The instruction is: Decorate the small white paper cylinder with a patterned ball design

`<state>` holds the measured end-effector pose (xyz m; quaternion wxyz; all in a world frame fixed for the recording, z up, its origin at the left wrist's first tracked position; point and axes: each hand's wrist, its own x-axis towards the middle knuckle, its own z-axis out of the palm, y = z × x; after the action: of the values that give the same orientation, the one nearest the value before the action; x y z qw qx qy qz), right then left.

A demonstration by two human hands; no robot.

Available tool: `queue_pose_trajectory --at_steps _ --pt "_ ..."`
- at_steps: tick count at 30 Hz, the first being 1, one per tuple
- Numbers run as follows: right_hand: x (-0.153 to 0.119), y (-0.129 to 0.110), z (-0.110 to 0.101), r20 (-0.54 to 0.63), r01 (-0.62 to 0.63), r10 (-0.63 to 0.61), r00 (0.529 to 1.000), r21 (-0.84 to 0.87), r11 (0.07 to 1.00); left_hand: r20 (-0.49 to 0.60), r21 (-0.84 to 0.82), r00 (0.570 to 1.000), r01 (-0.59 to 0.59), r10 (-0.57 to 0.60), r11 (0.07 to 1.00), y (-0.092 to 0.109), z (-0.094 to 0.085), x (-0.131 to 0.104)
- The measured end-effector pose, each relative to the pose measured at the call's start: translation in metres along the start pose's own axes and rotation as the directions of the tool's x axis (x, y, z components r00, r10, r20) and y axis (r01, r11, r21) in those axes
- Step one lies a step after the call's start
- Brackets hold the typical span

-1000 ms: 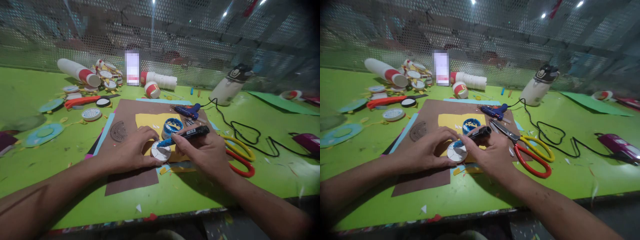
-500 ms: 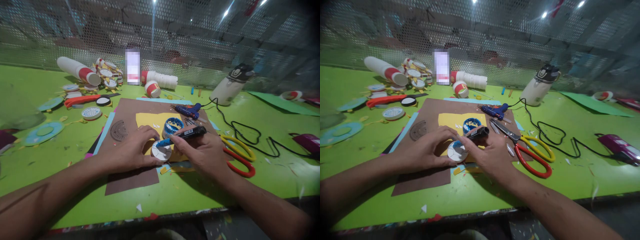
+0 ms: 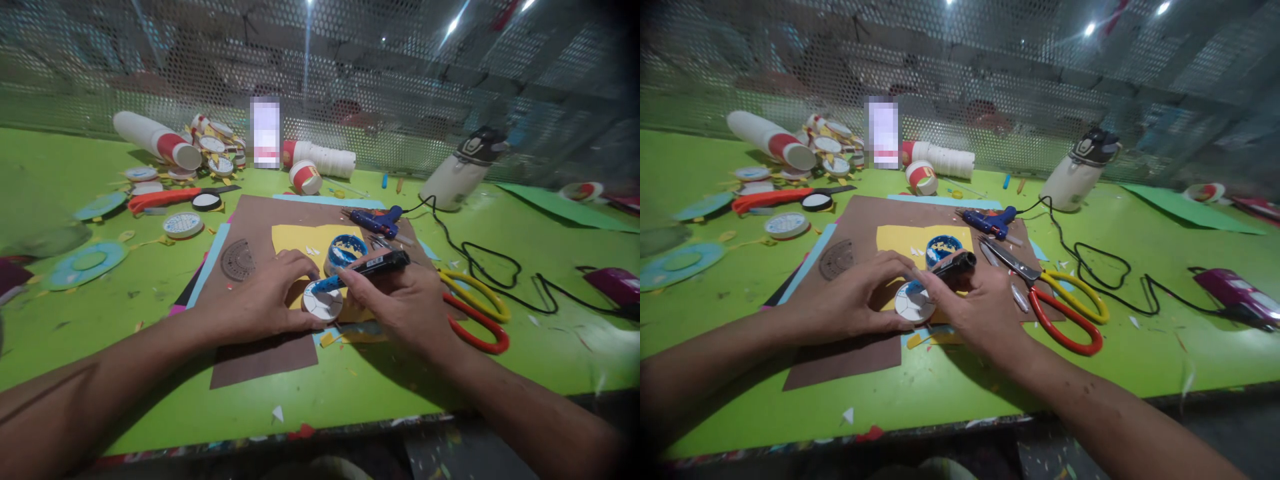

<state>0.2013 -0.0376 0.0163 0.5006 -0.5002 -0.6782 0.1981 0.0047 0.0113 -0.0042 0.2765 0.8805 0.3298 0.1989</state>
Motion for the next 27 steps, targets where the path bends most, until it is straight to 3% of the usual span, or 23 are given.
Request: queue_pose_trajectory --at_steps 10,17,27 --pt "0.000 -0.001 0.005 -0.049 0.015 -0.014 0.999 0.010 1.000 0.011 0.003 1.000 0.019 -0.019 1.000 0.002 -0.001 0.000" --pt "0.000 -0.008 -0.005 -0.146 -0.026 0.031 0.989 0.035 0.999 0.027 -0.023 0.999 0.031 -0.031 0.999 0.003 -0.002 0.001" --pt "0.002 -0.007 -0.006 -0.068 -0.025 0.021 0.997 -0.065 0.998 0.007 -0.007 1.000 0.026 -0.026 1.000 0.001 -0.001 0.000"
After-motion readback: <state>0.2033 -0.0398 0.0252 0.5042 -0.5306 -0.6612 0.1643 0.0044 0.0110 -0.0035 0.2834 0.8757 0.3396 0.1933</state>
